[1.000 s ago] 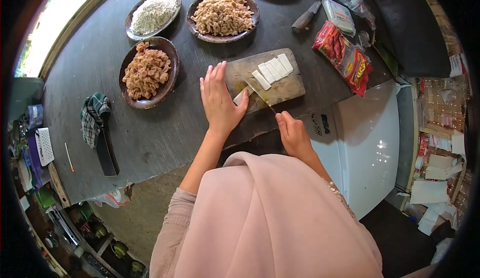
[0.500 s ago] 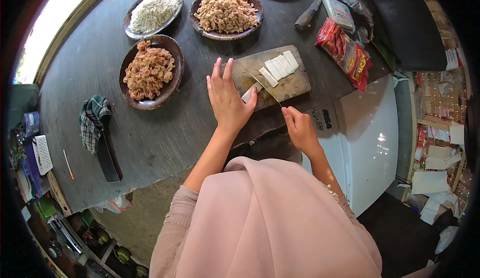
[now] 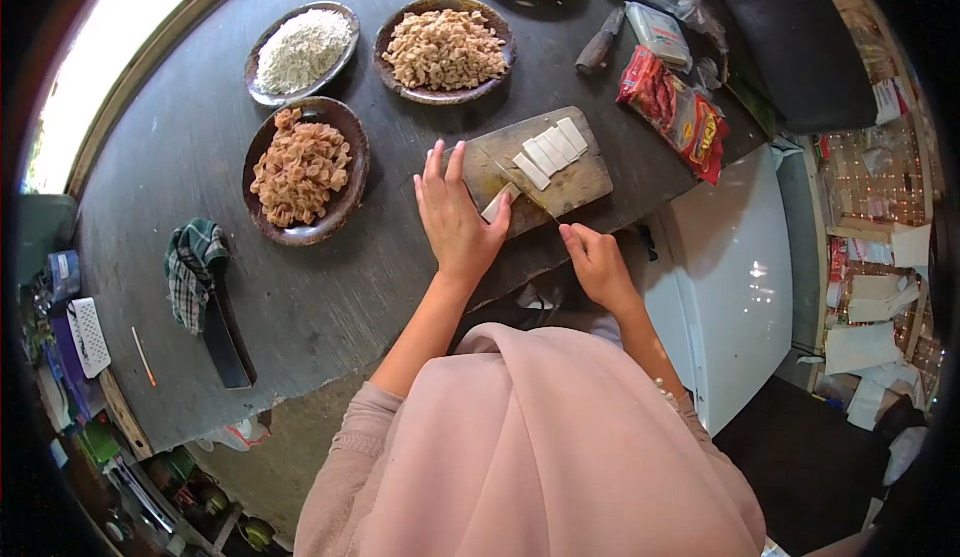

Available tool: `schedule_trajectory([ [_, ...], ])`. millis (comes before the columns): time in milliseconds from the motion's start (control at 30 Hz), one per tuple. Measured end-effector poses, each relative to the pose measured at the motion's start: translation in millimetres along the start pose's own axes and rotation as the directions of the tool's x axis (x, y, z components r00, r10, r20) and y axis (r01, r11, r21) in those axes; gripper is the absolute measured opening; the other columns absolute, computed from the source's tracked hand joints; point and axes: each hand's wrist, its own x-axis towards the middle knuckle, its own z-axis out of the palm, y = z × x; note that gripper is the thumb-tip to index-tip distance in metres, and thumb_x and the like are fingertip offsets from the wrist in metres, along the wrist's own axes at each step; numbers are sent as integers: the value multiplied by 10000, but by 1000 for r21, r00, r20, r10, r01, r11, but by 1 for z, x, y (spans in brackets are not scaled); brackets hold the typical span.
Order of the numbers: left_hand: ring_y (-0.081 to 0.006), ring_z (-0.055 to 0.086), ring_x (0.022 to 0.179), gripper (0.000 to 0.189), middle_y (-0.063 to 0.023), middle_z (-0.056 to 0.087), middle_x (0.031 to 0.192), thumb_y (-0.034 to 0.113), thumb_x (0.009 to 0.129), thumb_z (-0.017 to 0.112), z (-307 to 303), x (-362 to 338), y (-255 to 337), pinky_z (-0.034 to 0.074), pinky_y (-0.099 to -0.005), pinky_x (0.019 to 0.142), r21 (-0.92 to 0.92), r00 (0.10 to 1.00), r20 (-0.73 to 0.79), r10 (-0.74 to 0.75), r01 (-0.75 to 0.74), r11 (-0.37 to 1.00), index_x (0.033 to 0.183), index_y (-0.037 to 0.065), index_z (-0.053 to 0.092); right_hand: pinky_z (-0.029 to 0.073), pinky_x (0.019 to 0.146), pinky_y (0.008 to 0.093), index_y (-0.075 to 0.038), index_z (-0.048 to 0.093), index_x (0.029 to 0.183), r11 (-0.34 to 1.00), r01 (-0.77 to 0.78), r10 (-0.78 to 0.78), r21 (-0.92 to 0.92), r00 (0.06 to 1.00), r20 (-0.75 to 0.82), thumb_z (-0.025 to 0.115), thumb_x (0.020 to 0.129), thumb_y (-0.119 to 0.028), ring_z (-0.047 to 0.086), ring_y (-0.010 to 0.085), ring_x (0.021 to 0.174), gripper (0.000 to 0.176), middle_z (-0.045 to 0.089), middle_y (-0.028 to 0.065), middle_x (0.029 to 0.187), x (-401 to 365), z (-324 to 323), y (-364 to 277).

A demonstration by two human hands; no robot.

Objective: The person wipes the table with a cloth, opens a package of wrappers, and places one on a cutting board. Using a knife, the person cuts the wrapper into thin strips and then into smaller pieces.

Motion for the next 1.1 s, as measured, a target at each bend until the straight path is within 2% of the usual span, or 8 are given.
schedule_trajectory([
  [467, -361, 391, 1398, 842, -178, 433, 1476, 272, 782, 803, 1, -2, -2, 282, -572, 1149, 50, 999, 14, 33, -34, 998, 1473, 57, 373, 422, 626, 505, 31, 544, 830, 999, -18, 19, 38, 1000, -20, 489, 1030, -447, 532, 512, 745, 521, 558, 280, 701, -4, 2, -5],
  [533, -362, 392, 1399, 839, -176, 440, 1471, 269, 782, 801, 0, -3, -2, 280, -570, 1150, 49, 999, 16, 41, -41, 998, 1473, 56, 374, 365, 574, 414, 53, 500, 851, 994, 15, -15, 108, 1000, -1, 497, 1048, -368, 242, 312, 685, 464, 407, 234, 664, -7, 2, -5],
  [567, -363, 392, 1400, 837, -175, 447, 1466, 265, 782, 800, 1, -2, -1, 279, -568, 1152, 48, 999, 9, 40, -41, 998, 1472, 55, 375, 365, 574, 414, 53, 500, 851, 994, 13, -12, 107, 1000, -9, 497, 1048, -368, 242, 312, 685, 464, 407, 234, 664, -10, 2, -6],
  [667, -387, 386, 1392, 827, -190, 435, 1454, 271, 778, 787, 1, -3, -2, 288, -580, 1140, 56, 999, 12, 45, -46, 997, 1465, 57, 378, 370, 574, 408, 51, 507, 854, 996, 9, -8, 92, 1000, -10, 498, 1048, -363, 249, 313, 676, 457, 412, 234, 666, -11, 5, -7],
  [733, -386, 387, 1390, 830, -189, 438, 1450, 270, 776, 788, 1, -2, -2, 286, -578, 1141, 50, 999, 2, 42, -43, 998, 1466, 60, 377, 421, 633, 508, 30, 554, 851, 998, -48, 49, 47, 999, -12, 482, 1038, -422, 521, 519, 764, 494, 549, 287, 720, -12, 8, -8],
  [867, -383, 390, 1388, 838, -183, 443, 1443, 266, 770, 788, 3, -1, -3, 279, -573, 1147, 34, 999, 0, 42, -42, 999, 1470, 71, 372, 414, 619, 496, 33, 545, 839, 995, 28, -22, 101, 998, -54, 480, 1042, -414, 513, 517, 742, 495, 536, 282, 705, -10, 9, -3],
  [933, -371, 399, 1388, 831, -176, 456, 1443, 268, 768, 795, 2, 0, 0, 281, -565, 1150, 46, 1000, -5, 28, -27, 999, 1461, 65, 384, 384, 597, 389, 51, 505, 858, 993, 11, -9, 120, 1000, -24, 485, 1056, -340, 269, 279, 677, 438, 421, 217, 685, -9, 7, -2],
  [1100, -357, 413, 1383, 828, -165, 475, 1436, 265, 760, 806, 1, 1, 2, 284, -553, 1154, 53, 1000, -7, 18, -18, 998, 1453, 66, 398, 373, 586, 380, 55, 507, 858, 989, 32, -38, 147, 999, 33, 487, 1058, -335, 292, 203, 659, 439, 398, 194, 661, -3, 2, 1],
])
